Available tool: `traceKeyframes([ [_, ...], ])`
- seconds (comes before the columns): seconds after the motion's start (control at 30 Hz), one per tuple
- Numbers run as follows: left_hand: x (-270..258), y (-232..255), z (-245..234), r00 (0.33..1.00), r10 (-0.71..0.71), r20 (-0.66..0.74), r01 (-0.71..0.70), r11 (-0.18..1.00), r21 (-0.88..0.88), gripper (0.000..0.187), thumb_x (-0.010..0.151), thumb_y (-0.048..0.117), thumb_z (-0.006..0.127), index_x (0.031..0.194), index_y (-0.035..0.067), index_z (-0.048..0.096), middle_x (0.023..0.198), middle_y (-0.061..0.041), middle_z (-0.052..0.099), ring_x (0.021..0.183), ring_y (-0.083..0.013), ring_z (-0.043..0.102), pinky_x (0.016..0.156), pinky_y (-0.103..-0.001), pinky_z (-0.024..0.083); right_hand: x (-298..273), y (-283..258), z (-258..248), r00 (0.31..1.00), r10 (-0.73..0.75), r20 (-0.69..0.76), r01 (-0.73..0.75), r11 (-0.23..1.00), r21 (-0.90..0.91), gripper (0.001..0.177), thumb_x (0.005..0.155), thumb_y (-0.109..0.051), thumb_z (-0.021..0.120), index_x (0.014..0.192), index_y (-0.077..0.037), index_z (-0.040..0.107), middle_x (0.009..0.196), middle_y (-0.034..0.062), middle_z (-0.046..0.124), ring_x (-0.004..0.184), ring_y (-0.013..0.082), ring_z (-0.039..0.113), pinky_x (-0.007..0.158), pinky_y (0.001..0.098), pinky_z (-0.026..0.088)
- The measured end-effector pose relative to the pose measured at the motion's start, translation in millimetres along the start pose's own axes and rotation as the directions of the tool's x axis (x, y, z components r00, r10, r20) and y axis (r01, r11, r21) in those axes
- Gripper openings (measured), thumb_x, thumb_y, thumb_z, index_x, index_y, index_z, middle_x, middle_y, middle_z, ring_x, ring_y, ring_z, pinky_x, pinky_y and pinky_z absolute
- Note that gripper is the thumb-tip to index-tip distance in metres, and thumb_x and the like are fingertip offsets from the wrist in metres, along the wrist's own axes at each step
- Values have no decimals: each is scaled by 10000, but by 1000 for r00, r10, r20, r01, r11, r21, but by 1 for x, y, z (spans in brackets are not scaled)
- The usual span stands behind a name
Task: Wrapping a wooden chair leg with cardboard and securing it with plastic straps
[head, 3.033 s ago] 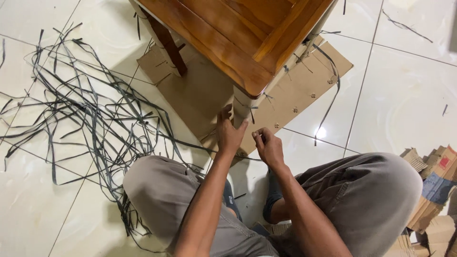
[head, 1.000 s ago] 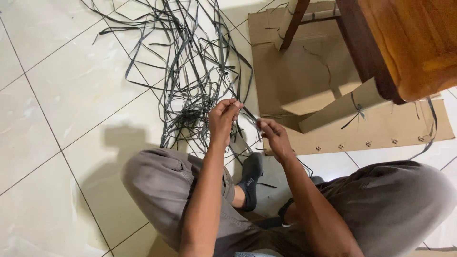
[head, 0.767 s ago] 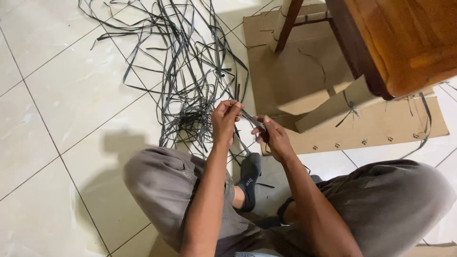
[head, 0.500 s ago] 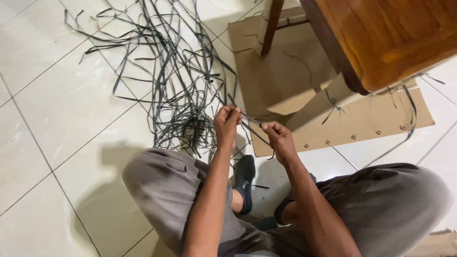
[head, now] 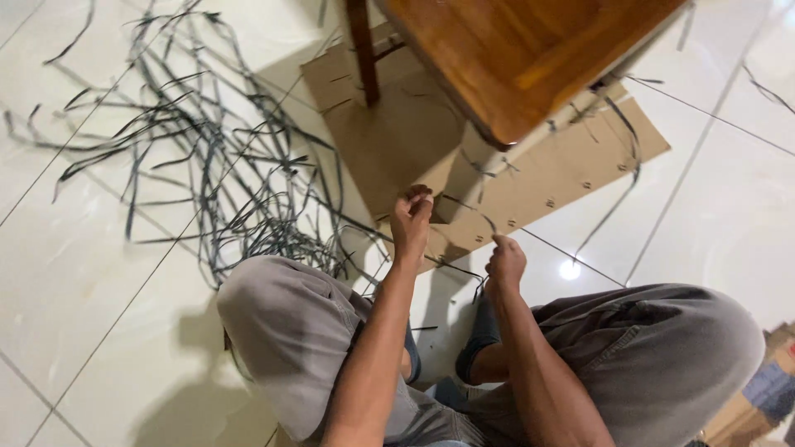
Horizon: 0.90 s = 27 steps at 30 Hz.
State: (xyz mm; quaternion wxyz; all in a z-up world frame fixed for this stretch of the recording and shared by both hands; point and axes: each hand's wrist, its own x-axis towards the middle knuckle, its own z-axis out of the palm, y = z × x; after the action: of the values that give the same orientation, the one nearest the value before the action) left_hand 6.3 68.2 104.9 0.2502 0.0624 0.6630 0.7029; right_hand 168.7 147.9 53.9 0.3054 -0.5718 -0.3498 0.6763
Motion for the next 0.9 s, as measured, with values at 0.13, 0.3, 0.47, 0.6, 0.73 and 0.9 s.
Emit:
traceKeyframes([
  [0.13, -17, 37, 36, 988, -144, 47, 122, 940, 317, 867, 852, 335, 783, 1526, -40, 387, 1516, -318, 450, 1468, -438, 389, 1214, -553, 313, 38, 14, -44, 964, 93, -248, -62, 990, 128, 152, 997, -260, 617, 974, -111, 594, 584, -38, 252, 393, 122, 285, 366, 272, 228],
  [0.3, -2, -1, 57, 987, 19, 157, -70, 942, 328, 950, 796, 131, 823, 1585, 5, 309, 1600, -287, 329, 1515, -453, 289, 1238, -554, 251, 43, -10, -37, 951, 71, -301, -6, 977, 214, 135, 994, -283, 645, 998, -154, 605, 597, -67, 357, 412, 61, 354, 351, 214, 255],
  [0.47, 8, -9, 81, 968, 150, 201, -208, 929, 305, 863, 785, -59, 824, 1498, -46, 339, 1508, -320, 395, 1471, -457, 333, 1194, -600, 329, 53, -43, -8, 947, -54, -318, 91, 990, 103, 142, 968, -244, 677, 963, -120, 607, 625, -63, 392, 428, 48, 362, 346, 202, 281],
  [0.6, 47, -100, 76, 999, 18, 30, -29, 902, 430, 468, 743, 368, 900, 957, 73, 605, 924, -164, 657, 973, -342, 667, 835, -448, 496, 56, -71, 20, 933, -329, -143, 294, 930, -222, 193, 931, -312, 747, 906, -123, 720, 635, 4, 505, 591, 105, 460, 513, 254, 383],
  [0.73, 25, -39, 76, 984, 141, 111, -164, 956, 244, 589, 627, 17, 908, 1152, 76, 648, 1043, -145, 725, 1081, -235, 681, 967, -426, 519, 73, -95, 44, 937, -301, 176, 345, 735, -584, 233, 865, -505, 768, 939, -285, 796, 606, 5, 609, 659, 190, 598, 702, 342, 512],
  [0.9, 134, -223, -2, 774, 123, 622, -616, 375, 693, 97, 769, 145, 799, 735, 79, 737, 724, -96, 757, 739, -275, 755, 652, -398, 562, 76, -101, 61, 818, -326, 473, 565, 607, -559, 101, 842, -227, 703, 811, -138, 739, 583, 74, 584, 615, 240, 599, 642, 382, 502],
])
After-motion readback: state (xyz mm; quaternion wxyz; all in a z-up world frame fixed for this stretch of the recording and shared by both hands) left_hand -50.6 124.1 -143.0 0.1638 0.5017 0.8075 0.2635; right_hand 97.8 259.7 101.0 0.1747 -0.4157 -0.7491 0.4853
